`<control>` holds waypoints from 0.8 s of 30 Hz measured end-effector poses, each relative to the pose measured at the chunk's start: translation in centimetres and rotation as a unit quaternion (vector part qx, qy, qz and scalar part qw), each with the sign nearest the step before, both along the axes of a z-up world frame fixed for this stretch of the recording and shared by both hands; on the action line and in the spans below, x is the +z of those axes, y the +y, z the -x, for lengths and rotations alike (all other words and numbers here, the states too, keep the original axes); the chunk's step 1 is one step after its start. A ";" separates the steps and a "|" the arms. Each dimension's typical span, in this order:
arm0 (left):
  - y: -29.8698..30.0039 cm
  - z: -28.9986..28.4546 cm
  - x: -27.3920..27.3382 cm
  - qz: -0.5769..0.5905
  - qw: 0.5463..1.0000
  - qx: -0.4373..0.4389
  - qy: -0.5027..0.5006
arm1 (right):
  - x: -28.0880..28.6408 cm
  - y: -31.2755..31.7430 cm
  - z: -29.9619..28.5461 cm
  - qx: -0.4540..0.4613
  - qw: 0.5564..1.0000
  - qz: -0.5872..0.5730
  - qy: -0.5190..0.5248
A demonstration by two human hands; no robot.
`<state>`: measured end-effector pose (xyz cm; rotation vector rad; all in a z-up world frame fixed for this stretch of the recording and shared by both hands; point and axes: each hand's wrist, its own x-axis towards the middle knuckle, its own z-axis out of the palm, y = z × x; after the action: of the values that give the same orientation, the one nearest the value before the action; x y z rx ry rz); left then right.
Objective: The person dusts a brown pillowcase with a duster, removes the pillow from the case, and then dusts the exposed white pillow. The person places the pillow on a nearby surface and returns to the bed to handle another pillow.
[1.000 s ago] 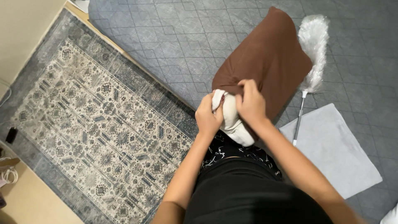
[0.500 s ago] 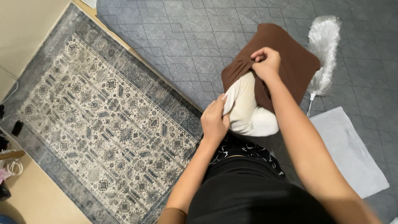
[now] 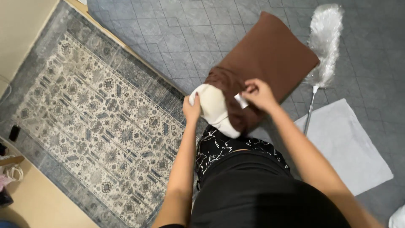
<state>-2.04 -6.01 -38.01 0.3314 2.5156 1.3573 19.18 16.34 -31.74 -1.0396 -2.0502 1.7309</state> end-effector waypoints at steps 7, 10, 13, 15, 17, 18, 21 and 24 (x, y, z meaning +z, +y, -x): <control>-2.1 -1.2 -9.8 -0.137 0.950 0.089 -0.267 | -3.6 -9.2 -5.7 -0.018 0.996 -0.083 0.021; -2.6 -4.3 -5.1 0.070 0.909 0.063 -0.406 | -1.2 -10.1 -5.4 -0.032 0.996 -0.073 -0.041; -3.9 -7.1 -3.6 -0.051 0.957 -0.127 -0.256 | 0.9 -10.5 -4.2 0.032 0.979 -0.194 -0.049; -5.0 -8.2 -3.4 -0.003 0.941 -0.239 -0.238 | 1.4 -11.2 -3.4 0.085 0.960 -0.250 -0.098; -4.8 -8.1 -4.0 -0.040 0.924 -0.225 -0.307 | -1.3 -11.7 -3.6 0.069 0.974 -0.197 -0.084; -4.5 -8.1 -4.2 -0.080 0.900 -0.212 -0.373 | -2.6 -11.8 -3.7 0.050 0.985 -0.146 -0.071; -3.6 -8.2 -5.5 -0.016 0.910 -0.160 -0.382 | -4.2 -12.0 -4.1 -0.013 0.988 -0.150 -0.030; -2.9 -9.2 -5.6 -0.073 0.921 -0.113 -0.367 | -4.8 -12.4 -4.4 -0.045 0.981 -0.184 -0.039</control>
<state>7.17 -8.96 -43.61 0.1008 1.7110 1.2689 23.56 3.89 -36.57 -1.0707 -2.2203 1.2210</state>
